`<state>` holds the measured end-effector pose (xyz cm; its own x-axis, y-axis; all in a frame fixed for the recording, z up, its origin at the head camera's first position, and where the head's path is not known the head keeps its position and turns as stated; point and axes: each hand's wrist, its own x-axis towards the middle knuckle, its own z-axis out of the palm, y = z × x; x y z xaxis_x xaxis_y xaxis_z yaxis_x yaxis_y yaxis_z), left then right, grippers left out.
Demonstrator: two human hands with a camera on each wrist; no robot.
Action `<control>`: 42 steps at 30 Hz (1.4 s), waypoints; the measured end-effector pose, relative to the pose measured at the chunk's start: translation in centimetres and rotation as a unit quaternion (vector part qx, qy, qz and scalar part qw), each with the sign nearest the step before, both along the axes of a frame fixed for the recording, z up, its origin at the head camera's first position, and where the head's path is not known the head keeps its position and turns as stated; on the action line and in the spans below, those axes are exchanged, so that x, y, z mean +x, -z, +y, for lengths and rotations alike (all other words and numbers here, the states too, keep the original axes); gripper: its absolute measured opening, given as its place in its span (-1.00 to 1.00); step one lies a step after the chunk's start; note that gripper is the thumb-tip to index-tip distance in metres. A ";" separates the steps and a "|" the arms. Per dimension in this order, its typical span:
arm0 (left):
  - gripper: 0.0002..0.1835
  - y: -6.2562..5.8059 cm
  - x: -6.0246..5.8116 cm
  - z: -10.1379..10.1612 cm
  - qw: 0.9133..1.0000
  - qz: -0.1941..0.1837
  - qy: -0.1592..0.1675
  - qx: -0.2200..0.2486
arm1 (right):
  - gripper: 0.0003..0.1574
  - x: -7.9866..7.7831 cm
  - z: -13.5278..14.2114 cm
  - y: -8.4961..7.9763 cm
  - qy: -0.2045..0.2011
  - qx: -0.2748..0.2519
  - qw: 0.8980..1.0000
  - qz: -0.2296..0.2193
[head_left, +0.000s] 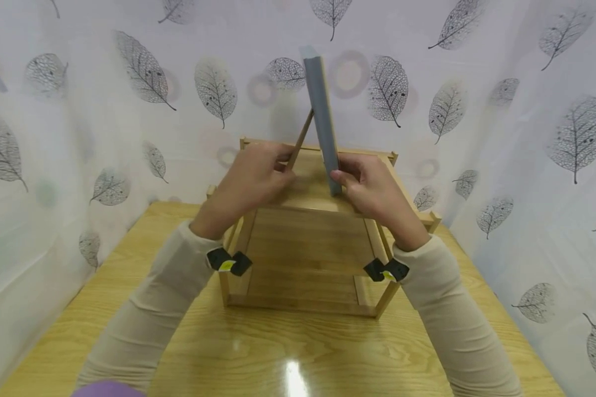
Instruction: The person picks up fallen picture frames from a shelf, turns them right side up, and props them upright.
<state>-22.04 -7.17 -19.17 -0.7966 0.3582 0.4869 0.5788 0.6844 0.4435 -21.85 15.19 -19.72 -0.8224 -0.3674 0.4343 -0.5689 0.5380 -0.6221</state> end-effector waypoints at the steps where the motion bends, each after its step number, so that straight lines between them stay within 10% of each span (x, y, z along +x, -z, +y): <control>1: -0.62 0.0 0.0 0.0 1.000 0.000 -0.001 -0.002 | -0.69 0.0 0.0 0.0 0.000 0.000 1.000 -0.001; 42: -0.63 0.2 0.0 -0.7 0.999 0.027 -0.013 -0.011 | -0.75 -0.2 -0.9 0.1 0.005 0.036 0.996 0.075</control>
<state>-22.05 -7.86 -19.40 -0.7788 0.3485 0.5216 0.5831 0.7089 0.3969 -22.01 14.28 -19.85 -0.7533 -0.3947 0.5261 -0.6477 0.5839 -0.4894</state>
